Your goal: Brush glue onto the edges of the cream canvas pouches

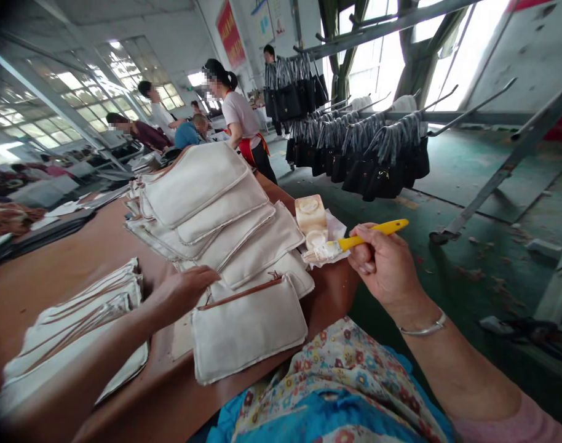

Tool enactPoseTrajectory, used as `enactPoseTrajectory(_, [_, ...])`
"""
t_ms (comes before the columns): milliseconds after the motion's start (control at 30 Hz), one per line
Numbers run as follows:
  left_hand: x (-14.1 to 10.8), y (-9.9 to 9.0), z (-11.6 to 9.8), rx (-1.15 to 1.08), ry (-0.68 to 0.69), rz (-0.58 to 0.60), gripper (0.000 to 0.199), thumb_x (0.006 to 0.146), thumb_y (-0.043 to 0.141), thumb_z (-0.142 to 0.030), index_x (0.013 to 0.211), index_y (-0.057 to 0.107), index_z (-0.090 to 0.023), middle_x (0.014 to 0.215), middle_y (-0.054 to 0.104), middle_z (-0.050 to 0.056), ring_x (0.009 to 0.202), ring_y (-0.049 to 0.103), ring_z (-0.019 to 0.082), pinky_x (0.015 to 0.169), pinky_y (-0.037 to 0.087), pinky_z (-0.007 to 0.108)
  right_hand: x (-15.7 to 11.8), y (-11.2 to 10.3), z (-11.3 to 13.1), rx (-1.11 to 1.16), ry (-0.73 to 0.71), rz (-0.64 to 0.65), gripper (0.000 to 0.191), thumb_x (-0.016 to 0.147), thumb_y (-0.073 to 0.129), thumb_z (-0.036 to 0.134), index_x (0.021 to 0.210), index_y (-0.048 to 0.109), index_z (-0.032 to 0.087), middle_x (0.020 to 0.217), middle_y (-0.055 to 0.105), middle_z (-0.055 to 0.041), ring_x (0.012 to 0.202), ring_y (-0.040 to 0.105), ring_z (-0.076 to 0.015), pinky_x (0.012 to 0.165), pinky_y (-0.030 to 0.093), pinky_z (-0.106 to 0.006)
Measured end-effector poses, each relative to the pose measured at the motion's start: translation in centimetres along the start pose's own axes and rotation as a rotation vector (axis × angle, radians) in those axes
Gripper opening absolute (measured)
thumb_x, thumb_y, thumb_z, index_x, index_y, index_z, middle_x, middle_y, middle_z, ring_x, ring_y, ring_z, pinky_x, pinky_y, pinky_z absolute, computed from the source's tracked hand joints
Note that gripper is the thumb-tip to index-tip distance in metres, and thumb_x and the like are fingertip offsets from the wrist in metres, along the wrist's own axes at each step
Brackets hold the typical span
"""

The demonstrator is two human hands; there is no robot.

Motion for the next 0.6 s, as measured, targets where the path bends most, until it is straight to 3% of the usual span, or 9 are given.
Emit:
enactPoseTrajectory(133, [4.0,5.4,-5.8,-0.045,-0.010,0.081,0.019,0.093,0.057,-0.031,0.105,0.071,-0.026,0.101,0.069,0.006,0.095,0.066,0.022,0.080,0.047,0.030,-0.5,0.5,-0.5,-0.021,0.010,-0.009,0.014,0.087,0.065,0.019,0.074,0.066,0.016,0.044,0.041,0.0055,0.035,0.029,-0.0057,0.037,0.024,-0.021])
enactPoseTrajectory(300, [6.0,9.0,-8.3,-0.019,-0.075,0.034,0.011,0.092,0.061,-0.029,0.092,0.070,-0.023,0.097,0.068,0.006,0.091,0.065,0.024,0.079,0.045,0.034,-1.0,-0.1,-0.3,-0.068,0.015,-0.036,0.013,0.086,0.068,0.021,0.075,0.067,0.016,0.045,0.040,0.0056,0.036,0.030,-0.0056,0.038,0.024,-0.021])
enactPoseTrajectory(400, [4.0,8.8,-8.8,0.019,-0.011,-0.108,0.011,0.094,0.059,-0.026,0.089,0.068,-0.021,0.092,0.067,0.005,0.088,0.063,0.022,0.079,0.043,0.034,-0.9,-1.2,-0.1,-0.065,0.011,-0.065,0.012,0.085,0.069,0.021,0.074,0.067,0.016,0.044,0.041,0.0057,0.036,0.029,-0.0055,0.037,0.022,-0.020])
enactPoseTrajectory(533, [-2.1,6.5,-9.2,0.073,0.063,-0.507,0.006,0.096,0.059,-0.022,0.095,0.064,-0.020,0.088,0.067,0.005,0.085,0.060,0.021,0.082,0.043,0.037,-0.7,-2.3,0.3,-0.045,0.005,-0.083,0.010,0.085,0.068,0.021,0.076,0.068,0.016,0.044,0.041,0.0063,0.035,0.029,-0.0055,0.037,0.024,-0.020])
enactPoseTrajectory(600, [-4.7,6.1,-9.5,0.101,0.095,-0.595,0.001,0.095,0.061,-0.020,0.094,0.062,-0.019,0.085,0.066,0.004,0.081,0.059,0.019,0.078,0.042,0.035,-0.6,-2.2,0.4,-0.042,0.008,-0.076,0.010,0.084,0.069,0.021,0.075,0.068,0.016,0.043,0.040,0.0066,0.035,0.029,-0.0056,0.038,0.026,-0.020])
Point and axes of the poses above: each hand's wrist, its own x-axis towards the middle knuckle, its own y-axis out of the palm, z = x × y, the point moved 5 cm from there along x, towards the middle knuckle
